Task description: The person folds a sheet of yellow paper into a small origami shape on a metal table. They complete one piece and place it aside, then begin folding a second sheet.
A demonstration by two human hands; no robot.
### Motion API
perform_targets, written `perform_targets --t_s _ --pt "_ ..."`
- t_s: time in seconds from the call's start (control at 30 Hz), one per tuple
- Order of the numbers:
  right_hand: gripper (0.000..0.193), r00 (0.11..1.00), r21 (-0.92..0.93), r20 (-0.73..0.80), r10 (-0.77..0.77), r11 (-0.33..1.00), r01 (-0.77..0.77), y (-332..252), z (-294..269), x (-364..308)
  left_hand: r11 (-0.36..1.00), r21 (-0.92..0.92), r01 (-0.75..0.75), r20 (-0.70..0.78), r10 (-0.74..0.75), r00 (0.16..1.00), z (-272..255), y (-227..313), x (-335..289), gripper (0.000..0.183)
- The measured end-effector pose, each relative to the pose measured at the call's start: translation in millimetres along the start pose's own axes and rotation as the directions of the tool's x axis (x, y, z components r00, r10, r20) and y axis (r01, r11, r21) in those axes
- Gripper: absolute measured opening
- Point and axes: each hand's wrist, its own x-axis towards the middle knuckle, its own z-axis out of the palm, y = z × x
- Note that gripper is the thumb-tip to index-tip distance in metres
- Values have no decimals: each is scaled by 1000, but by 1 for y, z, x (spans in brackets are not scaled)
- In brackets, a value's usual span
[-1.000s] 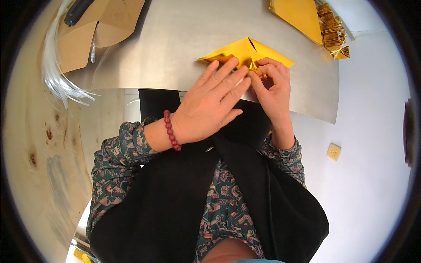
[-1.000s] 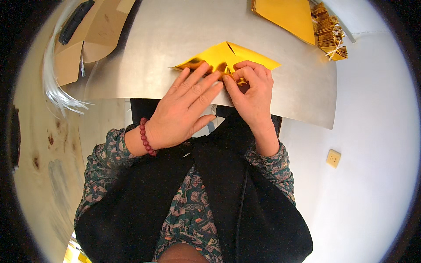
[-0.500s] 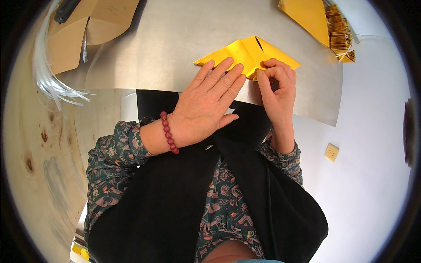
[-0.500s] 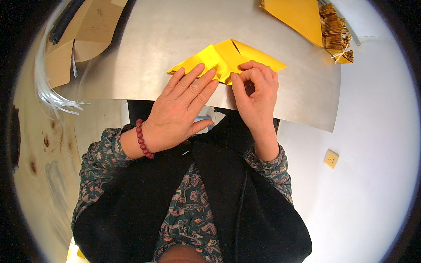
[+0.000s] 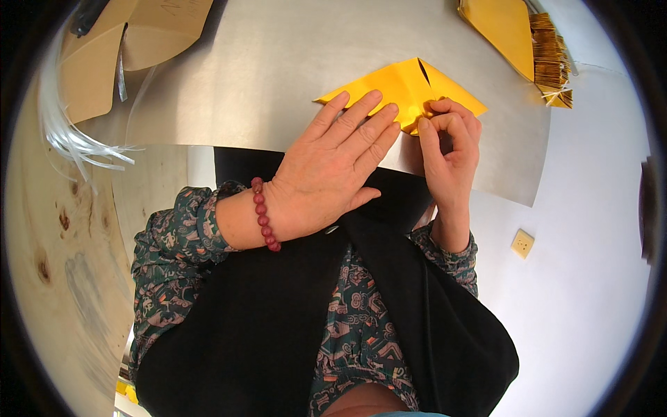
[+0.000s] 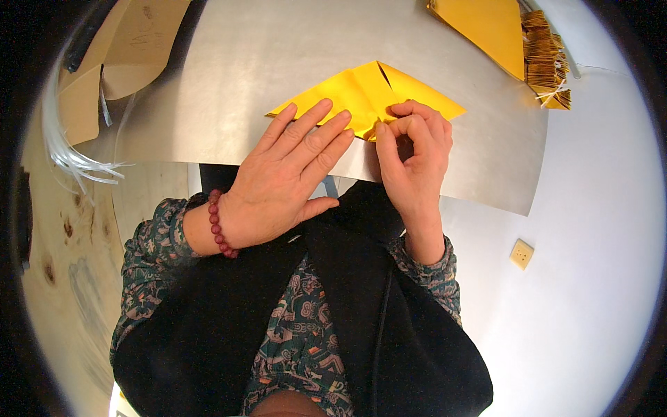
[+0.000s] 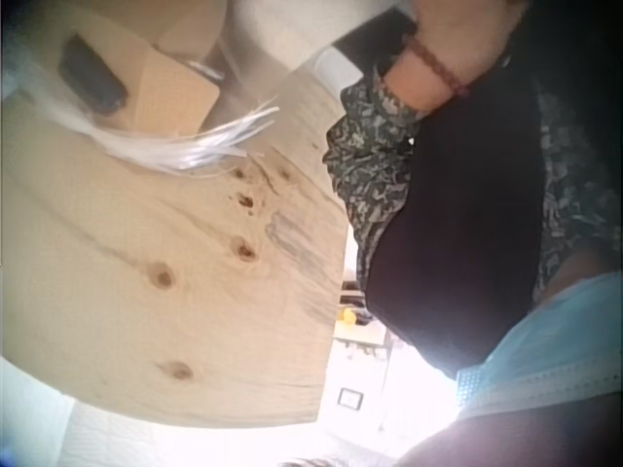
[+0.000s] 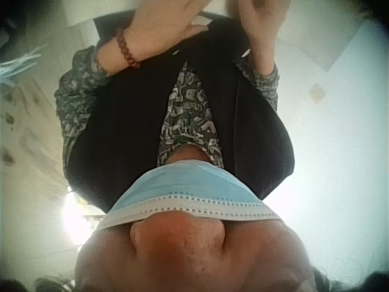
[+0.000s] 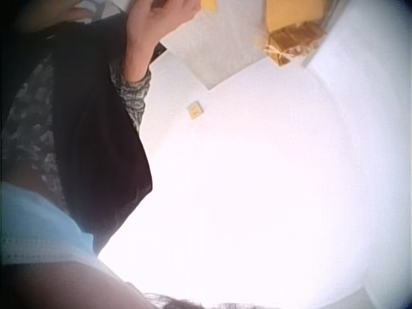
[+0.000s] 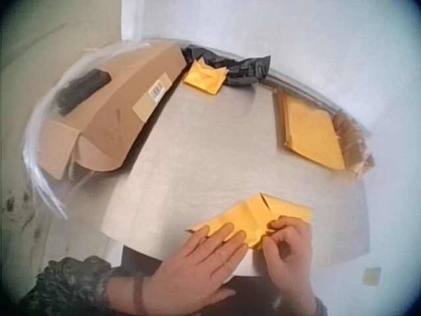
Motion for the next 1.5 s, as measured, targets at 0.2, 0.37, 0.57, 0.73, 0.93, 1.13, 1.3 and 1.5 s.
perform_targets --t_s 0.2,0.37,0.57,0.73,0.93,1.13,1.3,1.5 --pt "11 1000 4 8 11 1000 -12 0 -1 0 999 -35 10 32 -9 999 -5 1 2 92" --pt "11 1000 5 5 -15 1000 15 0 -3 1 1000 -24 18 46 -17 999 -8 4 5 94" --pt "12 1000 15 -3 -22 1000 22 1 -4 2 999 34 -6 70 4 998 -10 5 7 91" --pt "14 1000 19 -8 -28 999 28 0 -4 3 999 40 -12 84 8 996 -11 5 7 94" --pt "15 1000 -1 7 -24 1000 24 -3 -6 3 999 36 -11 72 8 997 -10 5 6 94" --pt "15 999 -17 14 -30 999 31 -3 -6 3 999 45 -13 60 10 998 -9 5 6 93" --pt "13 1000 26 -12 -8 1000 9 -4 -5 2 999 37 -17 47 15 999 -9 4 5 93" --pt "10 979 373 -41 201 912 -172 -11 -7 -5 999 33 -16 40 15 999 -9 4 5 92"
